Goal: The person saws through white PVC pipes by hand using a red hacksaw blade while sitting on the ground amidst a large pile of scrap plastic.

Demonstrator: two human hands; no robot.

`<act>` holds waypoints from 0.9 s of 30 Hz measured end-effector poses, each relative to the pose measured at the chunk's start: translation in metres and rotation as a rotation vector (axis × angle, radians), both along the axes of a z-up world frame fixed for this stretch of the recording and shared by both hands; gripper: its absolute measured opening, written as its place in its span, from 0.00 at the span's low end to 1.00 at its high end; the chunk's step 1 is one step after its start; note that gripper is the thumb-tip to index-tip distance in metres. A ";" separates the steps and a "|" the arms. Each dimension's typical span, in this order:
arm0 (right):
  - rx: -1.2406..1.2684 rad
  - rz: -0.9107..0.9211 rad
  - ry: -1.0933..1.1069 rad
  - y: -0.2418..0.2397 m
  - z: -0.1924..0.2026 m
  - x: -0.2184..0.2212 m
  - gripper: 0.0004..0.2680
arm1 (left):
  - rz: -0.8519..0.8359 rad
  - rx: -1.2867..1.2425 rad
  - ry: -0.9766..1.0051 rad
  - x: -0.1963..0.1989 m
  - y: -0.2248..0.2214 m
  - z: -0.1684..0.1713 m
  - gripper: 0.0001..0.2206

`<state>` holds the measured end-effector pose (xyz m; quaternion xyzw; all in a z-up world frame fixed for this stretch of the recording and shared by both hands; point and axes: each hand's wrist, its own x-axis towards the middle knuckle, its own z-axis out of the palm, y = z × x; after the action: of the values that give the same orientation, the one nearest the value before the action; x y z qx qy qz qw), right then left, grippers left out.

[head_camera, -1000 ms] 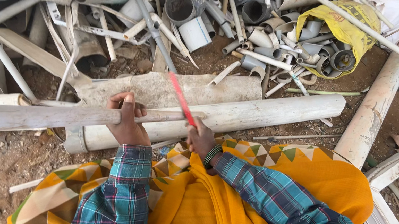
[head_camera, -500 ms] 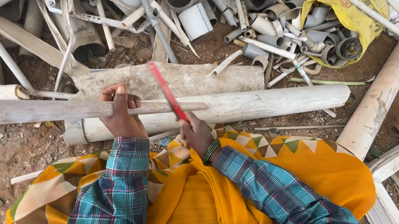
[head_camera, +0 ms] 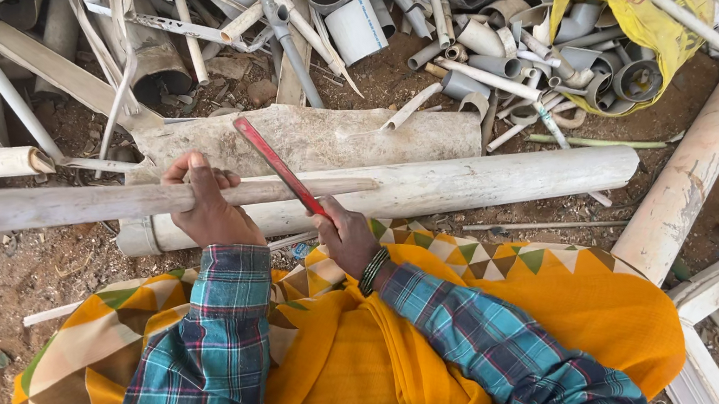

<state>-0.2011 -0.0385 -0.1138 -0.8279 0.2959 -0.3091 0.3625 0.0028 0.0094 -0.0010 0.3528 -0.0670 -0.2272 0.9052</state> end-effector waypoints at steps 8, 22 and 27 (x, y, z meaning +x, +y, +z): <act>0.869 -0.700 0.130 -0.044 0.002 -0.021 0.14 | 0.055 0.037 0.032 0.018 -0.009 -0.010 0.08; 0.834 -0.496 0.144 -0.042 0.016 -0.013 0.12 | 0.003 0.034 -0.021 0.011 -0.006 -0.002 0.10; 0.624 -0.279 0.142 -0.024 0.020 0.009 0.09 | -0.034 -0.018 0.039 0.007 0.000 -0.004 0.10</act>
<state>-0.1924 -0.0629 -0.0939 -0.6484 0.5107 -0.1919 0.5309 0.0103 0.0093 -0.0046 0.3390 -0.0574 -0.2486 0.9055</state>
